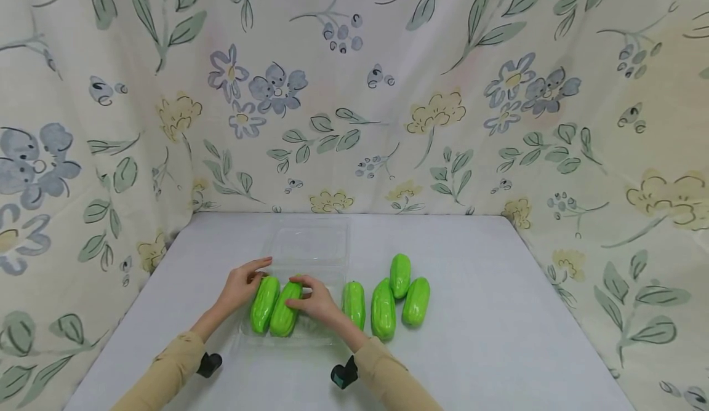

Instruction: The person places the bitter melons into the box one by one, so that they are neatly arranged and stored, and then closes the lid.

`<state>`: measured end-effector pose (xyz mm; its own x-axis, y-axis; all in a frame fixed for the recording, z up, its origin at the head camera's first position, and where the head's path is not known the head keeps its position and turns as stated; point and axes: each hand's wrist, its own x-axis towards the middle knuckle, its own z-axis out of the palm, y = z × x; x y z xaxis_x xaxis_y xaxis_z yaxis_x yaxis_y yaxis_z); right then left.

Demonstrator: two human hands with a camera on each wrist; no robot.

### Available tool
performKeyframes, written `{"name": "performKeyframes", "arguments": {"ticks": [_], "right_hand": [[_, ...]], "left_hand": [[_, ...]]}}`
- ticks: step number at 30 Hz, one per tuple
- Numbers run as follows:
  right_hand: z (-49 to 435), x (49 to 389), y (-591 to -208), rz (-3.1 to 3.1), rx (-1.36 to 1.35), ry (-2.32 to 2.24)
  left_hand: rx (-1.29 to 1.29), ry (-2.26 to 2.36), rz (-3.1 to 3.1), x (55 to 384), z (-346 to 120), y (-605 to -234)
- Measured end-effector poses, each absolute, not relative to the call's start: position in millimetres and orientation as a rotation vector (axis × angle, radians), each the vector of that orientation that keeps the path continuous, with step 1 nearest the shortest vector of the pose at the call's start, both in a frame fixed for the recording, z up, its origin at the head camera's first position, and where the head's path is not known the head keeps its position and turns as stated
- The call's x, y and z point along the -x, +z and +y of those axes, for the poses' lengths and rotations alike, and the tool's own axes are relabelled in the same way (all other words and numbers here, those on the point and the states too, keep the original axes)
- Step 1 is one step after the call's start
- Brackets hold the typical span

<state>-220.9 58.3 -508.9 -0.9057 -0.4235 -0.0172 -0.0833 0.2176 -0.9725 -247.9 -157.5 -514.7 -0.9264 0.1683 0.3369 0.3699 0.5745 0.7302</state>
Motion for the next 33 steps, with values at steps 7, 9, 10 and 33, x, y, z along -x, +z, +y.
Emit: {"name": "performKeyframes", "arguments": {"ticks": [7,9,10,33], "right_hand": [[57.4,221.9,-508.1,2.221,0.468,-1.688],[57.6,221.6,-506.6,2.229,0.479,-1.664],[57.8,221.3,-506.0,2.237,0.491,-1.651],[53.3,218.7,-497.0,2.376,0.407,-1.575]], "left_hand": [[0.476,-1.271,-2.558,249.5,-159.0,-517.8],[0.490,-1.267,-2.551,249.6,-159.6,-518.4],[0.494,-1.270,-2.548,249.7,-159.9,-518.7],[0.472,-1.268,-2.556,249.3,-159.0,-518.6]]}}
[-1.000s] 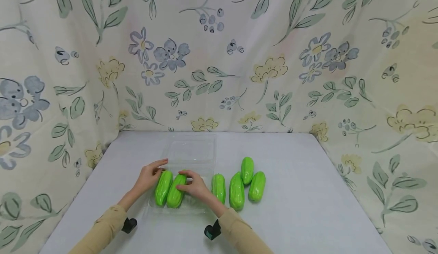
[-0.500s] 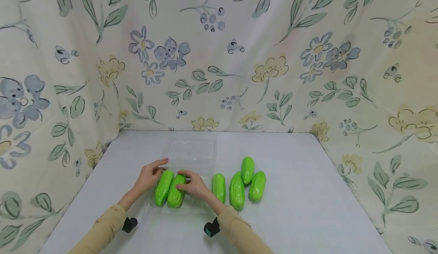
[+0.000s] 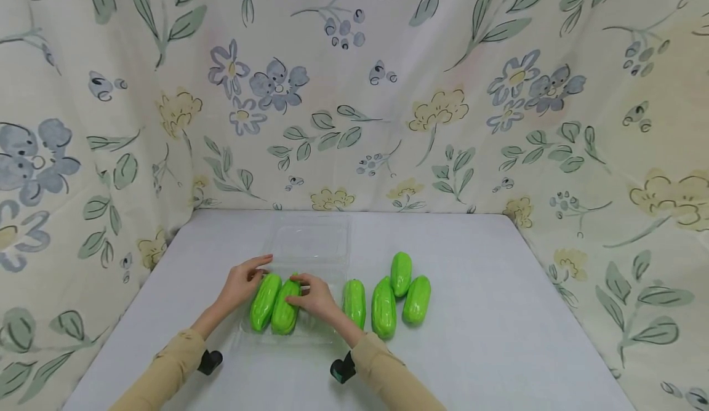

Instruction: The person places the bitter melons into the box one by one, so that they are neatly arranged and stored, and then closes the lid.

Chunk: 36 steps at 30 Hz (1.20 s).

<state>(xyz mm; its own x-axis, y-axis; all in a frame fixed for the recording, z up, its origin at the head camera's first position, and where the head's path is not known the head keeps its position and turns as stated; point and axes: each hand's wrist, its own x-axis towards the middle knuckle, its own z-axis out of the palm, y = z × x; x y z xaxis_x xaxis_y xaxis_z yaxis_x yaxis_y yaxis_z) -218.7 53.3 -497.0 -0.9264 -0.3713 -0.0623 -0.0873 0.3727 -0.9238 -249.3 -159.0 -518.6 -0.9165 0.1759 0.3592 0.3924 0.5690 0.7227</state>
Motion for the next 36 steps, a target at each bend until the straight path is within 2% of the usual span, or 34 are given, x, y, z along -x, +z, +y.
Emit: {"name": "performKeyframes", "arguments": {"ticks": [26,36], "right_hand": [[53.0,218.3,-500.2,2.433,0.442,-1.484],[53.5,220.1,-503.0,2.488,0.553,-1.393]], "left_hand": [[0.469,-1.274,-2.568,248.2,-159.0,-517.4],[0.473,-1.265,-2.568,248.3,-159.8,-517.1]]}}
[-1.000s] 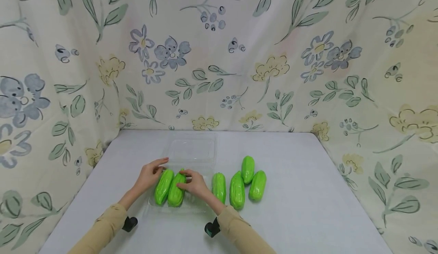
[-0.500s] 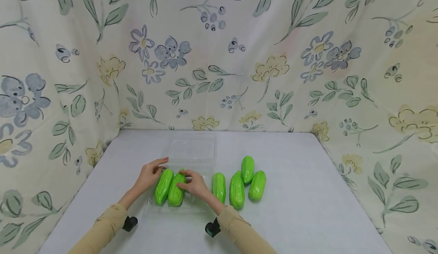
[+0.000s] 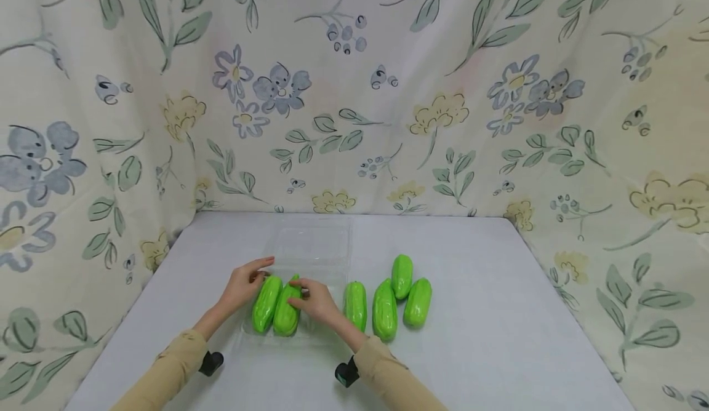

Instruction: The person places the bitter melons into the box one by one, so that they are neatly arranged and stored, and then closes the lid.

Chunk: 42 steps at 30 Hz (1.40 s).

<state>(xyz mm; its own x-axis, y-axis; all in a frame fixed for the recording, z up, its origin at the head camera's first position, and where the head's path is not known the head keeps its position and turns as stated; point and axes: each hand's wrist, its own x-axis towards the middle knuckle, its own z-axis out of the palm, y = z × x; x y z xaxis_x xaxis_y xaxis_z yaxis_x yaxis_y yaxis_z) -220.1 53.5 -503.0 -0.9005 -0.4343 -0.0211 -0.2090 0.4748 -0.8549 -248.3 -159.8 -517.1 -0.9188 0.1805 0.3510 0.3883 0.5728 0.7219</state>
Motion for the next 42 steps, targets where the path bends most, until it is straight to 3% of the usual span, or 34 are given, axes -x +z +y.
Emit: {"name": "performKeyframes", "arguments": {"ticks": [42], "right_hand": [[87.2,214.2,-476.3,2.446,0.845,-1.295]], "left_hand": [[0.479,-1.254,-2.555,249.4,-159.3,-517.8]]}}
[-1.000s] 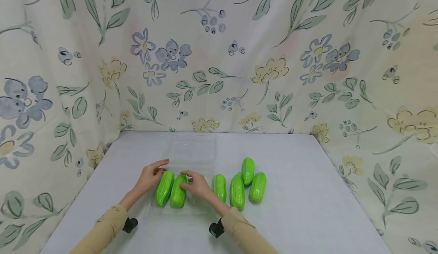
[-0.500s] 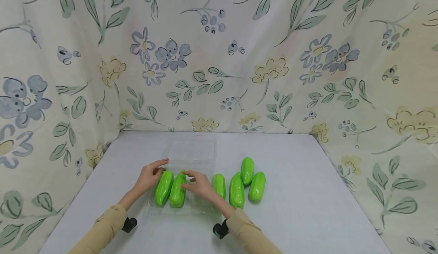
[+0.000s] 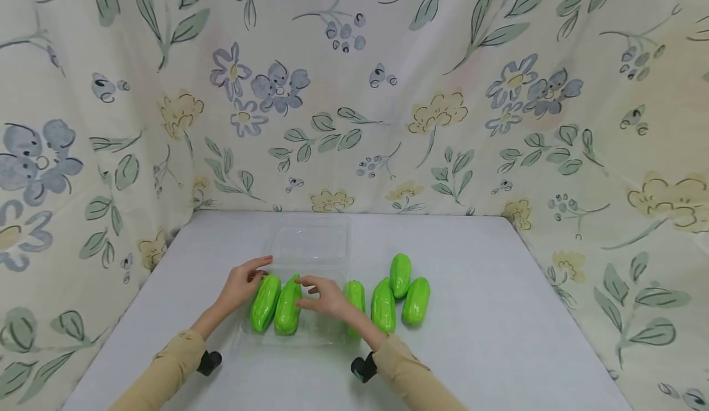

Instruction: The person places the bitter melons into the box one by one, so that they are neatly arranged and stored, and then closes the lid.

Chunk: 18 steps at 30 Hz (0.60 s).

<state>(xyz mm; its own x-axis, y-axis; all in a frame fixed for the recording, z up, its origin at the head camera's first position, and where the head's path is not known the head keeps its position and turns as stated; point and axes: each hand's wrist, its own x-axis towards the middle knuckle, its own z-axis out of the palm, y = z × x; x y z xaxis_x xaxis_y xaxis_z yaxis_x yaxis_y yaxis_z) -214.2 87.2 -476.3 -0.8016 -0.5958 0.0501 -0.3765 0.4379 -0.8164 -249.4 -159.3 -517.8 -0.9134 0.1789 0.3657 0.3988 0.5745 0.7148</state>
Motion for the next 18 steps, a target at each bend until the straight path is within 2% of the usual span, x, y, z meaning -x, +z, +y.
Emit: {"name": "performKeyframes", "arguments": {"ticks": [18], "right_hand": [[101.1,218.5,-459.8,2.497,0.898,-1.201]], "left_hand": [[0.519,-1.207,-2.485,250.0,-159.3,-520.6]]}}
